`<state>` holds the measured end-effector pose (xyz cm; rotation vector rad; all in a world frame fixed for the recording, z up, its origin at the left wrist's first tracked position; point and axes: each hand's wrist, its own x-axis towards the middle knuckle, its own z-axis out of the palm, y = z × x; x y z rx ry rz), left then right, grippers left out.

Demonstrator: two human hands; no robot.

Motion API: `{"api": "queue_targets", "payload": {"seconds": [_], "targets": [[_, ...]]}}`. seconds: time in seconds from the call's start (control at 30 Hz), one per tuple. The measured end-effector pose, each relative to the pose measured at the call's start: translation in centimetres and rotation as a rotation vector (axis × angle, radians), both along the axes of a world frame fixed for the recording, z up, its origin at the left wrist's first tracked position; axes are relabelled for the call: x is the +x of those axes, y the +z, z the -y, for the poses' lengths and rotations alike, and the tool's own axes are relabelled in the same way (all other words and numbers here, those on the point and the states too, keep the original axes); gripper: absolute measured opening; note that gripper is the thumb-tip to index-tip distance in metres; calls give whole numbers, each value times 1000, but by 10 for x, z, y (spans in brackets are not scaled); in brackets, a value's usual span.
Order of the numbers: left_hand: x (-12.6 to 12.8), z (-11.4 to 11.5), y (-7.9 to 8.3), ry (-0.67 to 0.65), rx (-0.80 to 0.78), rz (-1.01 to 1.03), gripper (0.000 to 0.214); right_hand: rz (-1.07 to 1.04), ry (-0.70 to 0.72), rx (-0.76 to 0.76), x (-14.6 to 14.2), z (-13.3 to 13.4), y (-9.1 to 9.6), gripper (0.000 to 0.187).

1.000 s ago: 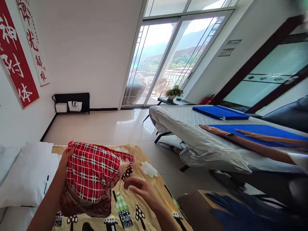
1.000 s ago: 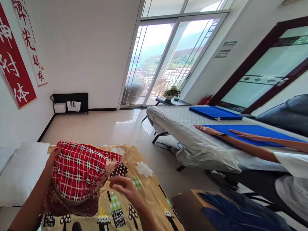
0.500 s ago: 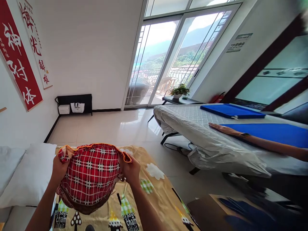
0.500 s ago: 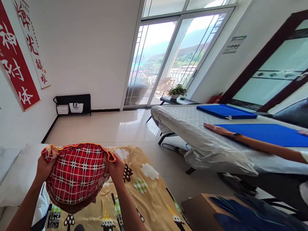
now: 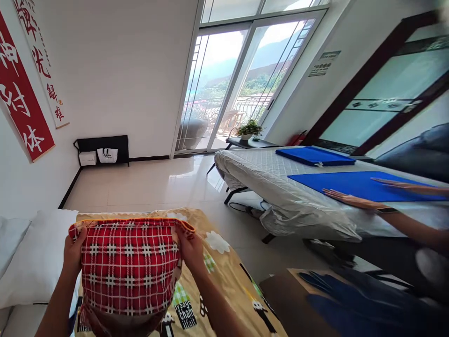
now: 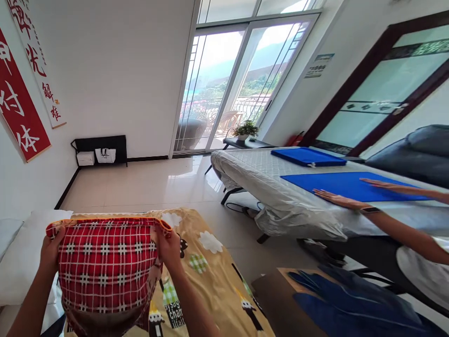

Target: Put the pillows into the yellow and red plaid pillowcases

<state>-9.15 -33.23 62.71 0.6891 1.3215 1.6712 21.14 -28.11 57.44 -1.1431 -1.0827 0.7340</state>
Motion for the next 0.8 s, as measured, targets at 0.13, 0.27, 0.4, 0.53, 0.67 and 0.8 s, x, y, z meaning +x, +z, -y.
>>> {"api": "queue_targets", "payload": {"seconds": [0.13,0.27,0.4,0.53,0.67,0.8], "targets": [[-3,6,-3,108,55,32,55,-153,-151,-11,7,5,1,46],[-1,-1,-18,15,-7,-18,60,-249,-133,-8,2,5,15,44],[4,-6,-32,90,9,-236,59,-432,-248,10,-5,3,26,43],[14,-6,-38,389,-16,-194,58,-299,55,-62,-4,4,21,41],[19,-5,-32,338,33,-174,56,-409,-6,-62,19,4,9,44],[25,-5,-16,368,87,-217,54,-547,11,-100,26,4,-4,46]]}}
